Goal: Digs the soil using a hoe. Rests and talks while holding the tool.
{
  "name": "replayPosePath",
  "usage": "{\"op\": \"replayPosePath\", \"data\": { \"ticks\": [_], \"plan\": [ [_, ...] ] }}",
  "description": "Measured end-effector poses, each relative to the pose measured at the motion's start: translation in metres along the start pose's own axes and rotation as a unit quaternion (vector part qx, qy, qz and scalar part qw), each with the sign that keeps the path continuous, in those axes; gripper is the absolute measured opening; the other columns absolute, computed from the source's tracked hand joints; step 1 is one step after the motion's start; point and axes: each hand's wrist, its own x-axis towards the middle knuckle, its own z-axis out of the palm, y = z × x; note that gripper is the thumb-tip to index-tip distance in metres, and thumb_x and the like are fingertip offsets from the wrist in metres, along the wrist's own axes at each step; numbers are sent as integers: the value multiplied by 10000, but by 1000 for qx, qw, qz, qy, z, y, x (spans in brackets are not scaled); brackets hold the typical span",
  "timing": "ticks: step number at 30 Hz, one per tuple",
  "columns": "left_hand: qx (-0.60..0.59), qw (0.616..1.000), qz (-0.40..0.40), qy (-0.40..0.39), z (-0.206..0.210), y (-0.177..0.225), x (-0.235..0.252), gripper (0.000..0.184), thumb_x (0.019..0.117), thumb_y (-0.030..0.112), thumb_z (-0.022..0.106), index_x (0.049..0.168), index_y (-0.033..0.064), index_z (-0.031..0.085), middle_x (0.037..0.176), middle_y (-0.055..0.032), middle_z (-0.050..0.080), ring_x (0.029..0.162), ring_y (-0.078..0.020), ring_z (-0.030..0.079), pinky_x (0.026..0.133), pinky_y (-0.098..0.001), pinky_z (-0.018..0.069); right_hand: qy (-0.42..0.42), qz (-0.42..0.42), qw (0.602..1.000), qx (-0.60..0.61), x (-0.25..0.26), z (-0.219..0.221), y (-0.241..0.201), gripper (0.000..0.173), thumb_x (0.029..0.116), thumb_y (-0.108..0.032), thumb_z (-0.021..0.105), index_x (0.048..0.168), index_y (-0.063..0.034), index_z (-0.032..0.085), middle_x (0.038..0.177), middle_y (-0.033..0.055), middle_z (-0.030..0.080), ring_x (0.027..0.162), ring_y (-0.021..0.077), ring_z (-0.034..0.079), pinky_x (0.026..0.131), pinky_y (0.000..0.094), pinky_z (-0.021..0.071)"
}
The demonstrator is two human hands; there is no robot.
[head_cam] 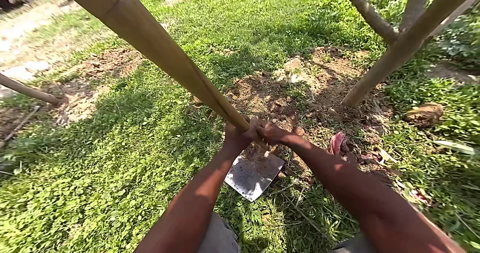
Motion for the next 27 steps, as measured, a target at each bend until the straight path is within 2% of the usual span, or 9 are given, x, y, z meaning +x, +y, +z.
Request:
{"op": "replayPosePath", "data": {
  "ticks": [2, 5, 7, 10, 15, 17, 20, 22, 27],
  "plan": [
    [1, 1000, 19, -18, -4, -8, -3, 308, 984, 298, 598, 731, 122, 604, 621, 9, 556, 567, -118, 558, 558, -363, 502, -83, 10, 996, -29, 3, 8, 4, 468, 1091, -454, 402, 1317, -99, 608, 959, 153, 683, 781, 251, 666, 729, 479, 563],
    [33, 999, -18, -20, -12, -7, 0, 323, 988, 345, 611, 762, 118, 653, 645, 8, 602, 582, -121, 592, 582, -383, 532, -107, 58, 993, 13, 12, 2, 5, 488, 1084, -513, 383, 1263, -118, 605, 873, 110, 640, 631, 200, 603, 572, 385, 531],
    [40, 999, -30, -18, -14, -5, 1, 332, 998, 348, 613, 769, 111, 660, 645, 2, 596, 581, -124, 585, 585, -382, 525, -58, 91, 993, 52, 13, -8, -1, 510, 1082, -538, 363, 1250, -116, 596, 888, 76, 639, 601, 162, 585, 545, 343, 523],
    [18, 999, -28, -16, -12, -10, 0, 311, 995, 331, 614, 763, 124, 638, 639, 10, 584, 575, -123, 579, 571, -381, 523, 54, 115, 983, 134, 12, -29, -17, 476, 1081, -532, 378, 1371, -195, 546, 1011, 46, 668, 682, 159, 628, 589, 343, 545],
    [-1, 999, -42, -8, -5, -5, 3, 304, 979, 346, 622, 751, 146, 635, 633, 18, 580, 580, -128, 580, 572, -393, 516, 201, 29, 962, 185, 10, -49, -31, 463, 1084, -506, 366, 1448, -242, 477, 1108, 52, 659, 709, 186, 647, 584, 379, 563],
    [-3, 999, -39, -7, -1, -2, 2, 309, 981, 343, 634, 744, 144, 630, 633, 16, 580, 576, -125, 577, 568, -380, 517, 173, 24, 977, 126, 5, -36, -25, 453, 1089, -468, 369, 1418, -186, 502, 1043, 78, 653, 681, 194, 629, 575, 392, 550],
    [-11, 1000, -18, -22, -2, 1, -1, 291, 983, 310, 635, 753, 133, 624, 642, 16, 579, 581, -115, 572, 573, -362, 518, -29, 37, 999, 2, -5, -1, -12, 447, 1090, -467, 382, 1278, -131, 609, 857, 112, 660, 644, 217, 629, 575, 423, 545],
    [0, 999, -6, -41, -7, -4, -3, 264, 976, 296, 617, 772, 128, 637, 652, 15, 584, 592, -113, 577, 575, -368, 519, -91, 40, 995, -18, -1, 9, -8, 431, 1086, -449, 399, 1239, -118, 630, 840, 106, 655, 665, 204, 620, 618, 424, 535],
    [39, 998, -44, -28, -16, -5, 1, 315, 998, 373, 614, 792, 140, 664, 673, 14, 614, 625, -127, 611, 620, -415, 546, -34, 65, 997, 32, 9, -5, -19, 460, 1083, -483, 418, 1269, -108, 607, 949, 76, 654, 664, 163, 601, 580, 354, 518]
  ]
}}
